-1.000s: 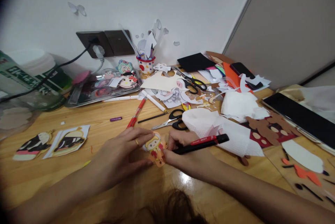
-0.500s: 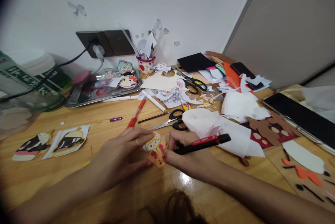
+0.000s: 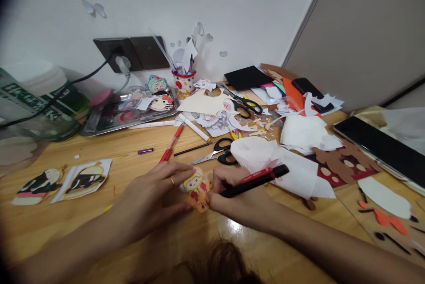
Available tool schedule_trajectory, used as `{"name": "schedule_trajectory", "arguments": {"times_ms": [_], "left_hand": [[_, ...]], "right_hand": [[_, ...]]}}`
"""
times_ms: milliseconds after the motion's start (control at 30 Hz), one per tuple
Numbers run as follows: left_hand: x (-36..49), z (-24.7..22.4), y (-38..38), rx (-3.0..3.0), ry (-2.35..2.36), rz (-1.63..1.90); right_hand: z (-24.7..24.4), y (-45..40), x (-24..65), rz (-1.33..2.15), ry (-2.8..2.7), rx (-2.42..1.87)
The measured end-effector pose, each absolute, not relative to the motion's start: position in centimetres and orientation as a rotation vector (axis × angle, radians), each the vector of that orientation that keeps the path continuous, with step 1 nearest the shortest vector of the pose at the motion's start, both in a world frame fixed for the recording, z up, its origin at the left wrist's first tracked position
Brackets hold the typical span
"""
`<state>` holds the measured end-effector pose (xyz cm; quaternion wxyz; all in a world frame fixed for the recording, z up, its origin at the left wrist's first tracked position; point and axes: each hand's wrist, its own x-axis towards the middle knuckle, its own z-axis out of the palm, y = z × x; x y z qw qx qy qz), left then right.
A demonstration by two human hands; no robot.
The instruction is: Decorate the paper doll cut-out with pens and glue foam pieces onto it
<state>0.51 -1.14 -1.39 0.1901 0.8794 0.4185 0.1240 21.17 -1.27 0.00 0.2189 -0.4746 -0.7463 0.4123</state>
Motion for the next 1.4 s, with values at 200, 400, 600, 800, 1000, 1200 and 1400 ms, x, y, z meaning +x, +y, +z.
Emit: {"name": "schedule_trajectory", "arguments": {"times_ms": [200,400,600,800,1000,1200,1400], "left_hand": [[0.5,-1.5,-1.2,2.476,1.174,0.350],[0.5,-1.5,-1.2,2.488,1.165,0.358],[0.4,-1.5,-1.3,2.490,1.161,0.364],[0.4,-1.4,-1.2,2.486,1.159,0.367],[0.5,-1.4,-1.3,2.478,1.170,0.364],[0.5,-1.4,-1.3,2.475,1.170,0.368],[0.4,-1.5,-1.3,2.462,1.151,0.390]], "right_hand": [[0.0,-1.2,21.1,1.141,-2.034,-1.334],[-0.4,-1.2,21.2,1.118,-2.081,-1.301],[-0.2,-1.3,21.3,1.133,-2.085,-1.331],[0.1,-1.2,21.2,1.153,-2.077,-1.339],[0.2,-1.2,21.2,1.195,-2.047,-1.322],[0.0,-1.1,21.2,1.233,-1.901,-1.334],[-1.3,-0.8,21.5,1.245,-1.517,-1.323]]}}
